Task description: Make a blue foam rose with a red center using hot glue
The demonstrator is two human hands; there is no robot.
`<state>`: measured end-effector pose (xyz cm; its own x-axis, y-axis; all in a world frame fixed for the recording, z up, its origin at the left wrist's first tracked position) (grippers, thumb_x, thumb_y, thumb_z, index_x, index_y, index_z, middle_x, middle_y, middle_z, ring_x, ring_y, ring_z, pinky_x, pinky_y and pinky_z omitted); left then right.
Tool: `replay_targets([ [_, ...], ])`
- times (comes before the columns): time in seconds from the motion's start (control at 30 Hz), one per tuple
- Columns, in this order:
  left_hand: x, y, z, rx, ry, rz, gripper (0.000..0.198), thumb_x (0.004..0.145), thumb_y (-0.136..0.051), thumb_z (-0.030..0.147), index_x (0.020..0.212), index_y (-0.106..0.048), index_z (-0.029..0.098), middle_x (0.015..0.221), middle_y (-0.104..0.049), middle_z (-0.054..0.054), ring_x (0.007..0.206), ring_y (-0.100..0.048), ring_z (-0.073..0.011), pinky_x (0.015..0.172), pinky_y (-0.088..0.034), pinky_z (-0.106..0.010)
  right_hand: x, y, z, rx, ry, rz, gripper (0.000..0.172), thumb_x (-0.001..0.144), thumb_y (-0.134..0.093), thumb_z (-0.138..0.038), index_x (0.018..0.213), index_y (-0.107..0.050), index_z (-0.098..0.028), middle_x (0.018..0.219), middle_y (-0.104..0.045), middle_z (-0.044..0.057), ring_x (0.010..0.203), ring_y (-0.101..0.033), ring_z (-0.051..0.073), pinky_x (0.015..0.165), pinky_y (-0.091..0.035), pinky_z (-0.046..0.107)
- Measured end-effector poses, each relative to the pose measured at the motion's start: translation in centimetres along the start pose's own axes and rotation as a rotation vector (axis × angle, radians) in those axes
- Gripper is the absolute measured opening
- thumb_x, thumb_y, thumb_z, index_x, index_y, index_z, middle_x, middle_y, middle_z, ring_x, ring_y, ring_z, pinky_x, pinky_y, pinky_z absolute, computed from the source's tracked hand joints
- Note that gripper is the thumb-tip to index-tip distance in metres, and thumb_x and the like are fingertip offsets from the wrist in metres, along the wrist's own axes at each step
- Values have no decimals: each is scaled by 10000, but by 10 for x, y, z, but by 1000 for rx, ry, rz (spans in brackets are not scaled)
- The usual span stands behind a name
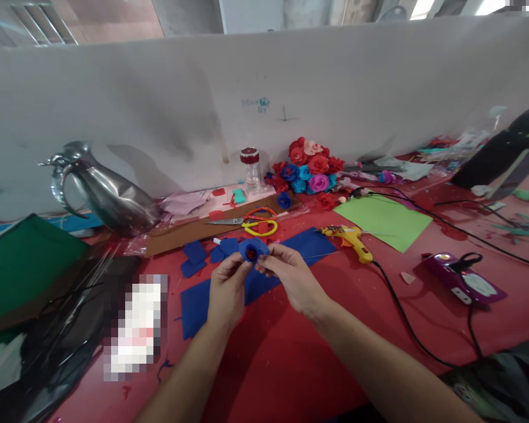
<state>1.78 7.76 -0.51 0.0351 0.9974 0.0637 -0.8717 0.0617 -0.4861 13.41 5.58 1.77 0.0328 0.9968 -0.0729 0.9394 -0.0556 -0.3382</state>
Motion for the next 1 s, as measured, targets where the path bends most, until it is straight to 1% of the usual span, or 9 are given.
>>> replay_targets([
  [0.1, 0, 1, 3, 6, -33, 30, 135, 571, -814, 199, 689, -748, 198, 705, -679, 11, 694, -564, -112, 707, -453, -239, -1, -2, -3, 7, 48, -12, 176, 629, -706, -336, 612, -588, -206, 597, -558, -28, 615, -482, 122, 625, -378, 264],
  [0.2, 0, 1, 3, -14, -28, 35, 130, 557, -815, 197, 664, -742, 195, 672, -663, 17, 661, -551, -103, 672, -455, -229, -3, -3, -6, -16, 74, -26, 136, 643, -686, -310, 633, -600, -205, 624, -563, -23, 634, -482, 126, 647, -381, 270],
  [0.3, 1, -1, 2, -26, 2, 24, 127, 550, -816, 198, 645, -731, 200, 646, -655, 21, 635, -553, -103, 654, -461, -234, -4, -4, -7, -55, 87, -36, 152, 666, -681, -330, 637, -598, -206, 644, -563, -16, 657, -482, 135, 662, -379, 278],
  [0.37, 1, -1, 1, -29, 23, 23, 144, 556, -816, 202, 675, -735, 206, 656, -665, 20, 646, -570, -106, 676, -470, -239, -4, -4, -6, -73, 91, -43, 164, 672, -682, -340, 639, -592, -206, 637, -548, -18, 652, -473, 136, 656, -373, 281],
  [0.47, 0, 1, -3, -47, 52, 41, 189, 553, -822, 213, 723, -739, 209, 705, -695, 14, 665, -595, -108, 694, -476, -240, -3, -5, -4, -87, 79, -61, 180, 668, -688, -329, 626, -563, -207, 611, -515, -28, 631, -457, 132, 645, -366, 283],
  [0.6, 0, 4, -7, -70, 74, 60, 194, 560, -826, 223, 728, -731, 202, 734, -707, 9, 667, -607, -112, 682, -477, -241, -3, -6, -3, -94, 67, -89, 169, 668, -673, -303, 612, -546, -206, 598, -505, -35, 621, -459, 127, 645, -366, 283],
  [0.8, 3, 2, -10, -121, 102, 30, 195, 549, -839, 230, 653, -681, 187, 638, -661, 31, 591, -576, -88, 608, -468, -213, -3, -6, -7, -47, 58, -98, 85, 653, -606, -257, 591, -590, -201, 588, -574, -20, 608, -505, 129, 637, -391, 280],
  [0.93, 5, 6, -16, -150, 146, 44, 211, 542, -844, 235, 615, -652, 189, 619, -652, 32, 595, -586, -99, 609, -477, -221, 0, -3, -8, -1, 46, -67, 51, 628, -600, -237, 595, -617, -202, 577, -586, -22, 585, -509, 122, 616, -394, 269],
  [1.0, 7, 8, -15, -137, 141, 34, 210, 545, -846, 251, 624, -661, 192, 642, -657, 26, 620, -591, -107, 630, -483, -230, 1, 1, -5, -9, 32, -36, 49, 627, -606, -232, 591, -614, -201, 580, -587, -23, 582, -504, 116, 605, -385, 260],
])
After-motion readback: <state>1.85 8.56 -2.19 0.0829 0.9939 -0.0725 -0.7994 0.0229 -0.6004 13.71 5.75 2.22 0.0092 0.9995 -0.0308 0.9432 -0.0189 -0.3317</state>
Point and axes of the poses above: each hand's wrist, its own x-axis towards the middle knuckle, its own y-axis out of the back of the hand, z = x × y, the point moved 7 cm from there along x, towards the middle knuckle
